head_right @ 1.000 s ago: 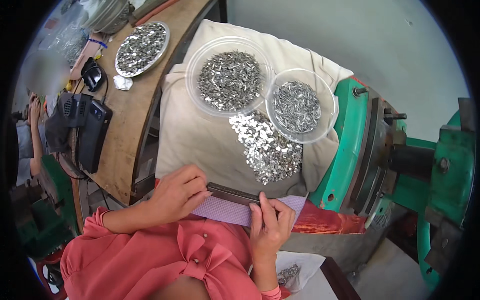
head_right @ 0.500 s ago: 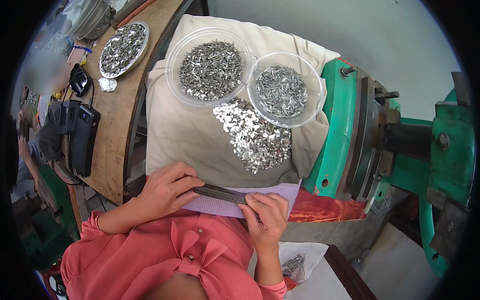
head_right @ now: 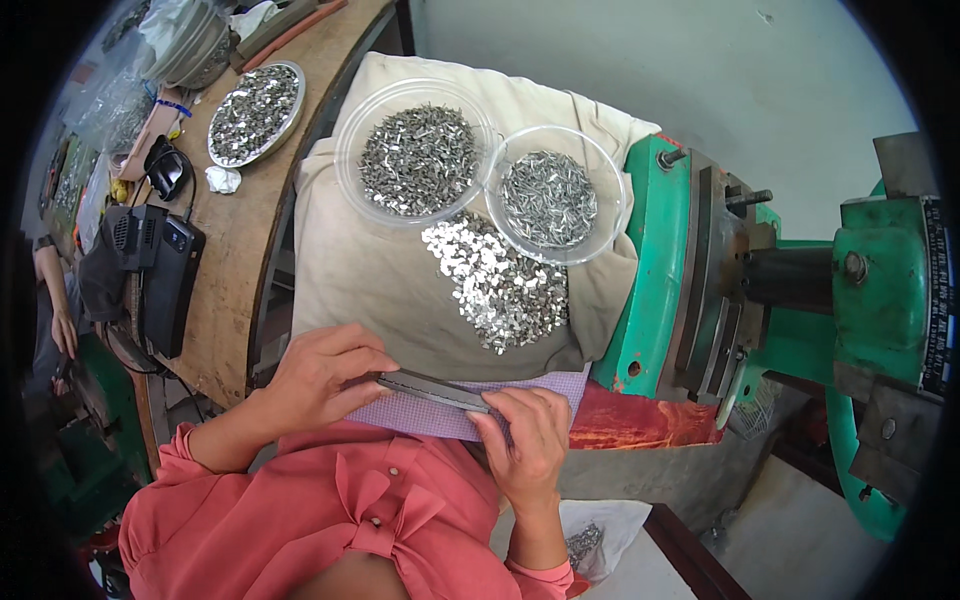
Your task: The person assembles small metal components onto a metal carrier strip using a manual press machine.
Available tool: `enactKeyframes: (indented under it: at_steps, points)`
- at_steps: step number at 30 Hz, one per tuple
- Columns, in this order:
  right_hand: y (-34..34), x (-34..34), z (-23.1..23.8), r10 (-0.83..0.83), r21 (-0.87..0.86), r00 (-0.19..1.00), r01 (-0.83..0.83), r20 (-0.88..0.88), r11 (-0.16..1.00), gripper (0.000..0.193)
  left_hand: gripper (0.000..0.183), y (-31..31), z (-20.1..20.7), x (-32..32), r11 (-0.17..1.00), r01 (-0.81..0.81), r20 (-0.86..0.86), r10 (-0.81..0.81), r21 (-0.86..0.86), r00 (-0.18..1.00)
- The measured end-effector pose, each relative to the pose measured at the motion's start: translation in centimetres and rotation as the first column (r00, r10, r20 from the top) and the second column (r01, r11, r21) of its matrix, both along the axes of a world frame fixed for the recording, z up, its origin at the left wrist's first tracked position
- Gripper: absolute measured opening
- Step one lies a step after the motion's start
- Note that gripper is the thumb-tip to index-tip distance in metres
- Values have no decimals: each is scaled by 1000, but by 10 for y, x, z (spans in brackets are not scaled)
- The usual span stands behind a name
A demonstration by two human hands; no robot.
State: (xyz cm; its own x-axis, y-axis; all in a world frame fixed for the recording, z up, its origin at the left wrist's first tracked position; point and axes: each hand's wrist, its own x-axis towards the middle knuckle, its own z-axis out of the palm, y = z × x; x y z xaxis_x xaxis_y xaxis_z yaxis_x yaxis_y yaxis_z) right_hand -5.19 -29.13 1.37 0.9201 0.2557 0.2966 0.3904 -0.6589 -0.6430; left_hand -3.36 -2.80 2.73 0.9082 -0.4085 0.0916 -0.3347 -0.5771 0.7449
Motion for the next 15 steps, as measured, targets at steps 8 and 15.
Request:
enactKeyframes:
  at_steps: [8,15]
  points:
    - [9,11,7,-49,-33,970,43,-238,999,25,22,5,-3,5,997,-66,-356,53,-26,933]
    - [12,16,9,-73,-51,954,60,-290,997,23,26,2,-6,6,990,-141,-368,123,-23,922]
